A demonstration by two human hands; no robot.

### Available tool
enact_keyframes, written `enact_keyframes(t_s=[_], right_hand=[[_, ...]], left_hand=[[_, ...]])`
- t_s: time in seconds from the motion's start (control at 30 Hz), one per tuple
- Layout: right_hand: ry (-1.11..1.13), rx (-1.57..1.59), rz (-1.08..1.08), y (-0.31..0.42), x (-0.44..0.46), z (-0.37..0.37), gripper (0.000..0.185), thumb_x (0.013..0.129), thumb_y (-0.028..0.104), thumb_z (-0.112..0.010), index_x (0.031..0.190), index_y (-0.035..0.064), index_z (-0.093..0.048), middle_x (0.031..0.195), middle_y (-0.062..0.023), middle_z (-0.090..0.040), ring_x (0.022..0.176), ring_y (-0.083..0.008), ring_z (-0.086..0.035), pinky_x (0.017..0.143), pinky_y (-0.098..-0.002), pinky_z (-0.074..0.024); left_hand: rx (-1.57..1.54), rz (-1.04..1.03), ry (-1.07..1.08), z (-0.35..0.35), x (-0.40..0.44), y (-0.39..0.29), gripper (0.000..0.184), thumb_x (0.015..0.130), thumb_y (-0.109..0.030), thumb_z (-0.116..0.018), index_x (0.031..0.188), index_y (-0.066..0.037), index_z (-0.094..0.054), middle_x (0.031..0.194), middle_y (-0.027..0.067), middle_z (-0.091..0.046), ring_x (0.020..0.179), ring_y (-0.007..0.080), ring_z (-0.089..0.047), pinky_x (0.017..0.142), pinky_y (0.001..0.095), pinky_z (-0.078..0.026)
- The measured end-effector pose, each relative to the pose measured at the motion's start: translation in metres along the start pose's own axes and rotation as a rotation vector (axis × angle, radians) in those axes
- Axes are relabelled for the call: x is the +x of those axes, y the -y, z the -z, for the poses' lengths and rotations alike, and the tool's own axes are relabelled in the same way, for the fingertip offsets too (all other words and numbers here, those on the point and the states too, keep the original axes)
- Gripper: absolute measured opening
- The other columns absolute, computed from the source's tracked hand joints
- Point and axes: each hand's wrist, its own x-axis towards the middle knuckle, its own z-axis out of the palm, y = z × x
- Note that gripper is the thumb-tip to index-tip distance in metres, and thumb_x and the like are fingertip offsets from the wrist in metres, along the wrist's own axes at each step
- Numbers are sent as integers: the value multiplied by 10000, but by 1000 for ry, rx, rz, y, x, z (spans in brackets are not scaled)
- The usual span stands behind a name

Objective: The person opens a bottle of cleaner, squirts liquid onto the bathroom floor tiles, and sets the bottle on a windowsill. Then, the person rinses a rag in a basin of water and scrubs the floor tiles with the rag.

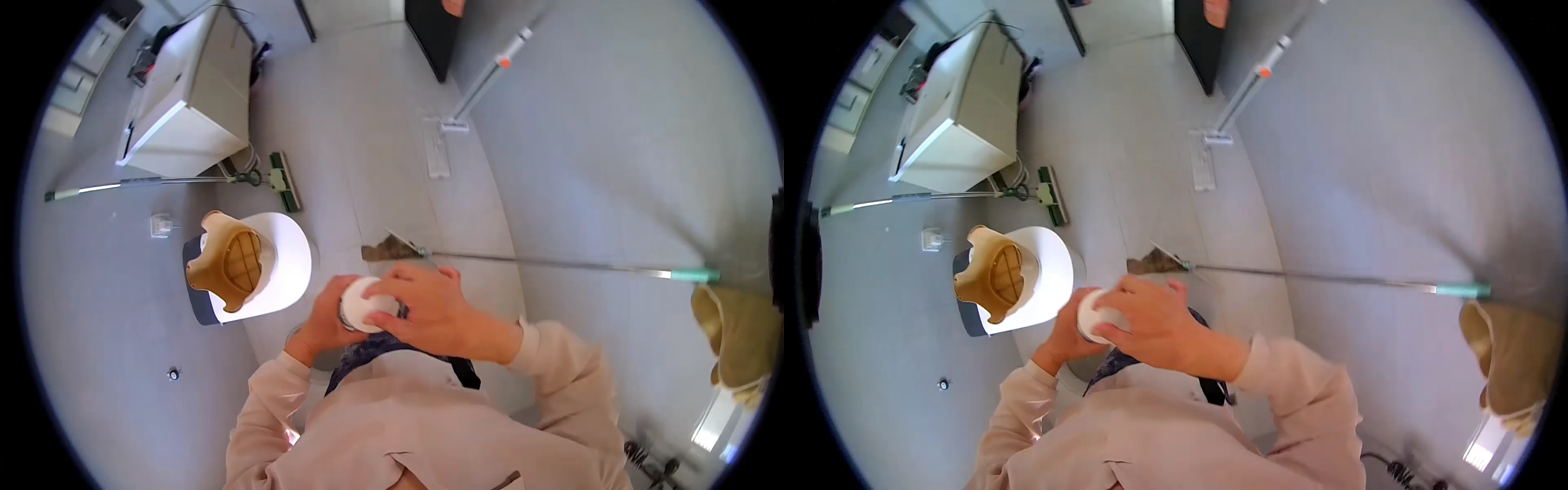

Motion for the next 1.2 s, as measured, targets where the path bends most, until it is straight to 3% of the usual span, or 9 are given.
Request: enact_keyframes(t_s=[0.1,0.17,0.27,0.37,0.47,0.73,0.8,0.93,1.2], right_hand=[[83,58,-79,19,55,-1,306,768,384,-685,1023,222,-634,961,2,-547,979,-175,-542,874,-522,-282],[5,-79,-41,36,98,-1,282,723,348,-742,971,245,-659,903,61,-551,812,-104,-547,830,-412,-271],[171,-93,-85,73,150,14,335,692,374,-758,962,255,-599,887,66,-571,887,-124,-570,818,-444,-277],[389,-170,-154,112,226,60,384,705,460,-738,970,241,-568,916,78,-565,903,-105,-565,867,-459,-277],[402,-185,-62,116,290,93,393,717,461,-727,984,226,-562,929,62,-556,907,-107,-554,876,-476,-274],[617,-370,91,42,528,256,367,730,414,-702,966,196,-525,956,18,-576,938,-198,-564,810,-515,-306],[574,-322,88,-9,600,291,413,695,440,-713,980,199,-535,959,3,-607,937,-204,-578,782,-529,-311],[110,-355,-12,-70,710,325,462,687,467,-735,1018,176,-598,807,52,-612,801,-123,-590,833,-533,-285],[-11,-217,126,-100,858,335,377,746,376,-730,1037,168,-611,787,63,-614,760,-77,-580,792,-442,-292]], left_hand=[[-40,-50,-32,55,16,24,786,543,-191,-837,1213,-61,-447,1105,105,-530,1024,265,-543,897,355,-440],[-62,-49,5,93,27,41,816,519,-186,-819,1232,-38,-451,1136,155,-520,1054,315,-529,923,376,-423],[-111,-29,87,145,34,46,851,551,-236,-817,1280,-35,-426,1179,157,-512,1095,331,-504,959,384,-399],[-197,70,100,203,78,27,849,545,-212,-830,1283,-67,-436,1204,148,-517,1136,304,-502,981,378,-391],[-174,72,59,245,120,17,807,580,-208,-835,1264,-54,-437,1165,126,-558,1080,250,-550,940,357,-429],[-204,141,18,338,380,42,801,561,-200,-822,1260,-62,-454,1174,135,-556,1096,275,-543,955,369,-422],[-160,105,-22,356,465,74,809,571,-216,-822,1268,-55,-444,1197,148,-539,1128,284,-523,969,379,-411],[-116,153,-368,388,585,127,788,581,-177,-792,1266,-40,-430,1189,163,-524,1114,324,-509,963,397,-404],[147,116,-635,468,707,178,715,521,-114,-777,1165,-59,-470,1107,150,-537,1002,356,-512,854,424,-420]])
